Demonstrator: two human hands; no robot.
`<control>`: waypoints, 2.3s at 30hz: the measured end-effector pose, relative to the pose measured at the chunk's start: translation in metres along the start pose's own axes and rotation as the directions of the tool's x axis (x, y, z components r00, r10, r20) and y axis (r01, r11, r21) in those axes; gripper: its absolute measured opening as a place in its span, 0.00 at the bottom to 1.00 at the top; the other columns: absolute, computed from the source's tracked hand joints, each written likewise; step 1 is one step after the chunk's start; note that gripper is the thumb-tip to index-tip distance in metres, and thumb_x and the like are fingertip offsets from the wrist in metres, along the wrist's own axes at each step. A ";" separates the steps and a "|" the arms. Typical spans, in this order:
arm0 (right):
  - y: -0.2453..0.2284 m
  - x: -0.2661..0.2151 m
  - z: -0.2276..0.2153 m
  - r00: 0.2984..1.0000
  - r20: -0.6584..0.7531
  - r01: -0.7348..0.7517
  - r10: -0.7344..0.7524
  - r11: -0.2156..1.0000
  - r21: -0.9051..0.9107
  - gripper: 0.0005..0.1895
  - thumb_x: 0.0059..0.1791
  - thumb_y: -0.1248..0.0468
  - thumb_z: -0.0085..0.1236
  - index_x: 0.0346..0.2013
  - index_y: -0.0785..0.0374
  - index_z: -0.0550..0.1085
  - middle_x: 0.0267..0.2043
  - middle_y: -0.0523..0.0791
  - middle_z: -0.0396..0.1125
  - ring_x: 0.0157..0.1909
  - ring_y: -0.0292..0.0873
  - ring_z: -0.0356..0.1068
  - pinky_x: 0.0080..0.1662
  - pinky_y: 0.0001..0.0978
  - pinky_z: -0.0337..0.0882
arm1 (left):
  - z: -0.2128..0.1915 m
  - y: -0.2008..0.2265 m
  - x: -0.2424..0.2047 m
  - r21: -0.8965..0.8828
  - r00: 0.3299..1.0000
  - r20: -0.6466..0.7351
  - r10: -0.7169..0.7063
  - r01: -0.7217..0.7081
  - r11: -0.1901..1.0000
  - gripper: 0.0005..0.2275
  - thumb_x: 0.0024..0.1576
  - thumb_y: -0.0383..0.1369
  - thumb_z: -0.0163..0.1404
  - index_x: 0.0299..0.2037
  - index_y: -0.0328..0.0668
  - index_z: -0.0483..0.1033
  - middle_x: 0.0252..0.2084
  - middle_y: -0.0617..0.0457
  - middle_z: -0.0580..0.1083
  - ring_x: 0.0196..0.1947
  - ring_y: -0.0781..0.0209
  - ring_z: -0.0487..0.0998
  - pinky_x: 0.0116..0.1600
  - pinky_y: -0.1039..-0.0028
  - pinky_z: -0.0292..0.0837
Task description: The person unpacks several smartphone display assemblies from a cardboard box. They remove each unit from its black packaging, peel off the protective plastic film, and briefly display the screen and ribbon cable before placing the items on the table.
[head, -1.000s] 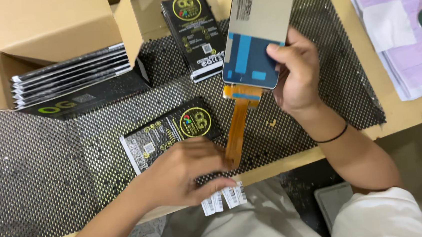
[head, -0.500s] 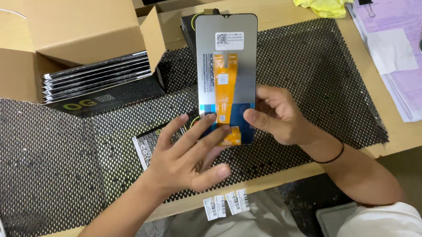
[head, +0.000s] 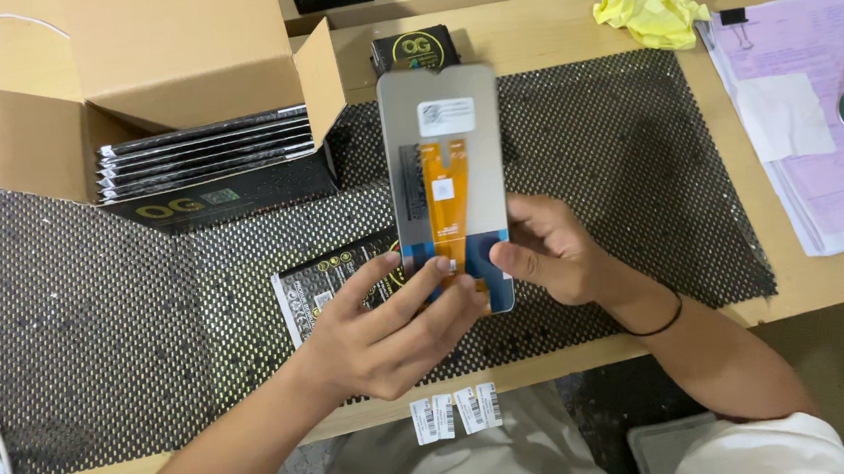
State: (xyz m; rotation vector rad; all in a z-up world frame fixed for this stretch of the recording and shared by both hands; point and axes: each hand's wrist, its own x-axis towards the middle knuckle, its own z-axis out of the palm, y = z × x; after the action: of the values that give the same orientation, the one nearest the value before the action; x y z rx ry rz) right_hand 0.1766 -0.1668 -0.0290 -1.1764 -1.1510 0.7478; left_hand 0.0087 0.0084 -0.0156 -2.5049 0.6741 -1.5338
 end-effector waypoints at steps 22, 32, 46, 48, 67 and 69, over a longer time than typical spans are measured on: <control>0.011 0.017 0.014 0.987 0.022 0.159 -0.161 0.928 -0.337 0.25 0.50 0.52 0.51 0.52 0.70 0.68 0.44 0.52 0.65 0.45 0.44 0.66 0.43 0.37 0.71 | 0.006 -0.009 -0.004 -0.118 0.952 0.068 -0.298 0.305 0.945 0.10 0.63 0.25 0.49 0.52 0.39 0.81 0.43 0.40 0.81 0.43 0.44 0.84 0.44 0.59 0.81; 0.073 0.017 -0.052 0.917 -0.382 -0.003 -0.113 0.957 -0.289 0.29 0.54 0.70 0.53 0.68 0.75 0.58 0.58 0.54 0.62 0.57 0.49 0.71 0.54 0.37 0.74 | 0.013 -0.006 -0.010 -0.715 0.340 0.110 -0.934 0.680 0.164 0.13 0.63 0.18 0.49 0.56 0.34 0.74 0.42 0.47 0.80 0.45 0.62 0.79 0.48 0.67 0.78; 0.047 0.030 -0.053 0.662 -0.706 -0.100 -0.252 0.904 -0.417 0.08 0.50 0.72 0.70 0.42 0.68 0.80 0.29 0.43 0.65 0.27 0.32 0.66 0.30 0.22 0.70 | 0.031 0.015 -0.021 -0.772 0.368 0.558 -0.744 0.558 -0.303 0.29 0.59 0.16 0.48 0.72 0.41 0.59 0.57 0.39 0.76 0.49 0.61 0.77 0.48 0.74 0.78; 0.044 0.027 -0.046 0.670 -0.617 -0.102 -0.412 0.773 -0.626 0.08 0.49 0.76 0.72 0.41 0.68 0.81 0.26 0.43 0.60 0.26 0.31 0.60 0.28 0.22 0.63 | 0.034 0.022 -0.020 -0.769 0.366 0.561 -0.743 0.563 -0.303 0.29 0.58 0.15 0.48 0.72 0.39 0.60 0.58 0.39 0.75 0.52 0.59 0.76 0.51 0.71 0.77; 0.015 0.020 -0.023 0.946 0.092 0.310 -0.311 0.950 0.024 0.06 0.35 0.79 0.70 0.23 0.69 0.82 0.08 0.42 0.56 0.11 0.32 0.50 0.17 0.25 0.53 | 0.021 -0.032 -0.043 -0.869 0.341 0.339 -0.877 0.471 -0.153 0.21 0.57 0.16 0.50 0.61 0.35 0.65 0.49 0.44 0.75 0.48 0.53 0.80 0.53 0.58 0.79; 0.018 0.022 -0.041 0.939 0.019 0.340 -0.342 0.937 0.087 0.06 0.34 0.81 0.68 0.22 0.72 0.80 0.09 0.45 0.57 0.11 0.33 0.51 0.17 0.26 0.54 | 0.014 -0.039 -0.034 -0.890 0.385 0.320 -0.866 0.436 -0.135 0.21 0.57 0.17 0.50 0.62 0.36 0.65 0.51 0.45 0.74 0.52 0.53 0.78 0.56 0.58 0.78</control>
State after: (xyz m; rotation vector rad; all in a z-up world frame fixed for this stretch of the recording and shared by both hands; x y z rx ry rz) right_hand 0.2240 -0.1547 -0.0394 -0.8658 -1.2989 0.5438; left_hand 0.0196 0.0561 -0.0366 -3.9132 0.0020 -2.6930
